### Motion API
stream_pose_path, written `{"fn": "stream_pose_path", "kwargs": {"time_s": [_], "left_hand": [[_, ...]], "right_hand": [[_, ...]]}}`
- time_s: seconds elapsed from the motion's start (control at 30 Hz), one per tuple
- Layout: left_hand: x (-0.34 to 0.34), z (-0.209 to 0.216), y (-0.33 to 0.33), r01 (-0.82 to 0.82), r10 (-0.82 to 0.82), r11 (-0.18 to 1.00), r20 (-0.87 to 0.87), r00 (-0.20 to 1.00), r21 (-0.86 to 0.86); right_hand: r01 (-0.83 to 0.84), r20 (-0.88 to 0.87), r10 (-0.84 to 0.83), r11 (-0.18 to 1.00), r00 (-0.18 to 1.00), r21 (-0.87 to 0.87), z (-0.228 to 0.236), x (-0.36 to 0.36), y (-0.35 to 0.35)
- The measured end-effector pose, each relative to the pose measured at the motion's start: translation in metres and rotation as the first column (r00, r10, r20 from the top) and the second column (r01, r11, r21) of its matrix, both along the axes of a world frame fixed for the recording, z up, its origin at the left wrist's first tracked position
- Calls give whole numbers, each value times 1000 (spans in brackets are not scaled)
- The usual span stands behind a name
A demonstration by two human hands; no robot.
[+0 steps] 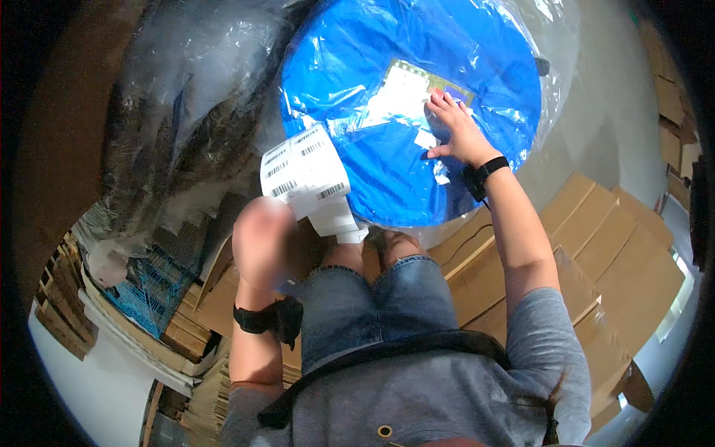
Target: The person repeatedly tears individual labels from a printed sheet and sticks them onto large blue-wrapped packages. They handle the label sheet and the packages by hand, moving each labeled package aside after application. The process continues across multiple packages in a warehouse setting.
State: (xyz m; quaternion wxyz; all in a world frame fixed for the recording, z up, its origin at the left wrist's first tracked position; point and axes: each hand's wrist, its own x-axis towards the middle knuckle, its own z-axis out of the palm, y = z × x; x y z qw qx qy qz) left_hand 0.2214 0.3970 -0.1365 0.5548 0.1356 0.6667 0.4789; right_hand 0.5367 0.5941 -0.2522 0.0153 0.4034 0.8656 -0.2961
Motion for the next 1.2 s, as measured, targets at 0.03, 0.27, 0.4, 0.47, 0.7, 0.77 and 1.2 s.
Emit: {"fn": "stream_pose_path", "kwargs": {"time_s": [0.03,0.27,0.4,0.47,0.7,0.77,1.2], "left_hand": [[1,-3,0,6,-6,1000,12,1000,-7],[28,-3,23,167,-179,982,-168,970,-83],[36,-9,25,199,-197,980,-190,962,-8],[37,-9,27,232,-237,971,-246,940,-50],[54,-2,38,282,-243,956,-322,915,81],[57,4,40,358,-297,930,-399,868,85],[65,15,40,394,-349,917,-348,870,65]], "right_hand": [[53,-80,-53,999,995,-12,2,2,-3],[354,-239,-336,935,911,34,60,-19,-31],[456,-340,-480,876,808,-154,86,-39,-44],[431,-383,-476,879,791,-202,101,-54,-51],[92,-595,-118,993,795,-74,142,-103,-75],[98,-596,-126,992,793,-80,139,-109,-78],[11,-534,-2,1000,845,15,135,-107,-68]]}}
